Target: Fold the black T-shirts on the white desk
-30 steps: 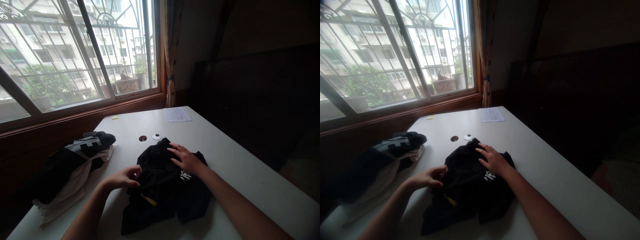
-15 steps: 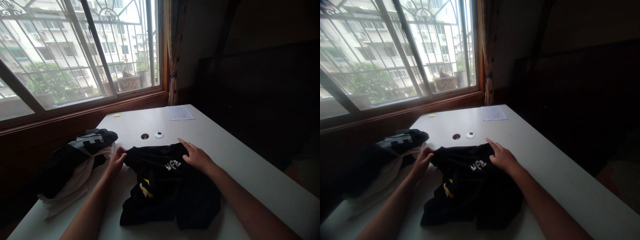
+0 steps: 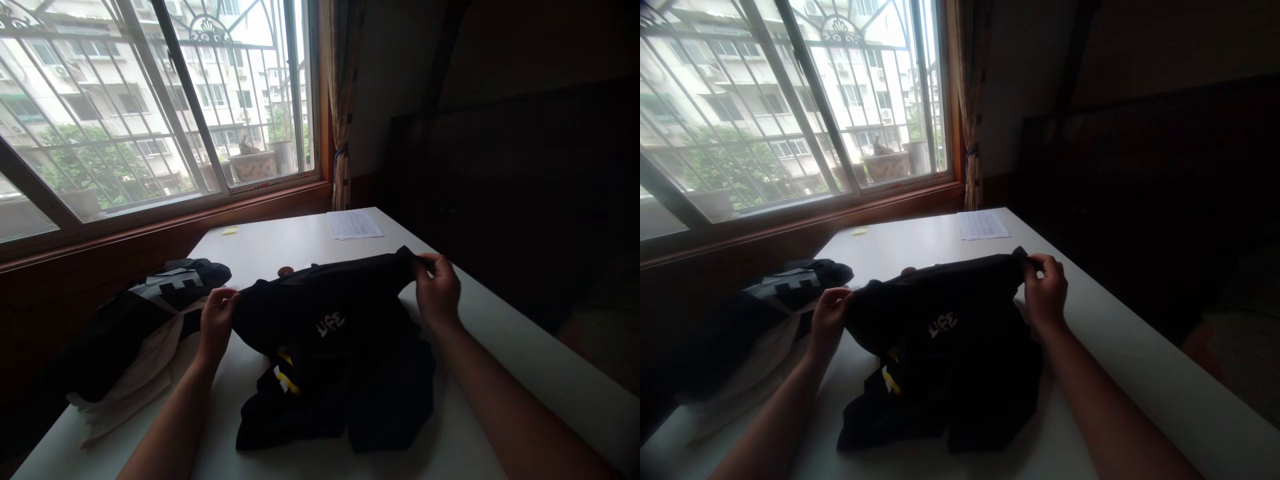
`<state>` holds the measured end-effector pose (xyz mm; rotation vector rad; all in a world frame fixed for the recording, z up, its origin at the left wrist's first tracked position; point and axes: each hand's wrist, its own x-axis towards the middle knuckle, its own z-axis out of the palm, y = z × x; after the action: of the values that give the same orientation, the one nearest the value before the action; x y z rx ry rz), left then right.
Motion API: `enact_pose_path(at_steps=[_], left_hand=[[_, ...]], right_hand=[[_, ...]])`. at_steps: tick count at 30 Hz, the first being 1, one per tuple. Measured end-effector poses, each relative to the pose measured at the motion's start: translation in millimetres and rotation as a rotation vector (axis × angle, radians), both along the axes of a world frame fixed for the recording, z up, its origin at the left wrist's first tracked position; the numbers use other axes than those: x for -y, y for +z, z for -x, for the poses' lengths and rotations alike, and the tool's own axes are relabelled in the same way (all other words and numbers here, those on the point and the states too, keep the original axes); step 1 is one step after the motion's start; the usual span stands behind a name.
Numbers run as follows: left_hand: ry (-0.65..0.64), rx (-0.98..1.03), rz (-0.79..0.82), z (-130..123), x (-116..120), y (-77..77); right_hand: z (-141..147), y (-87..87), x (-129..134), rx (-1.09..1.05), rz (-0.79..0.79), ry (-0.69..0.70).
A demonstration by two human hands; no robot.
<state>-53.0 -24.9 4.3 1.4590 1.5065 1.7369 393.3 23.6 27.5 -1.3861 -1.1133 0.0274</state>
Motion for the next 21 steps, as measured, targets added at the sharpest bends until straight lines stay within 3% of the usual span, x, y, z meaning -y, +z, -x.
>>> enact_pose_path(at_steps=[4, 8, 13, 18, 21], left_hand=[[-0.013, -0.05, -0.033, 5, 1, 1.7], [-0.124, -0.118, 0.073, 13, -6, -10.0], [-0.163, -0.183, 0.177, 18, -13, -19.6], [-0.226, -0.25, 0.229, 13, -13, -24.2], [-0.272, -0.4, 0.203, 8, -11, -28.4]], right_hand=[[5, 2.1, 6, -0.037, -0.048, 0.064], [6, -2.8, 4, 0.061, -0.002, 0.049], [1, -8.8, -1, 0.175, 0.041, 0.056], [-7, -9.3, -5, 0.118, 0.061, -0.034], [-13, -12.6, -9, 0.098, 0.102, -0.077]])
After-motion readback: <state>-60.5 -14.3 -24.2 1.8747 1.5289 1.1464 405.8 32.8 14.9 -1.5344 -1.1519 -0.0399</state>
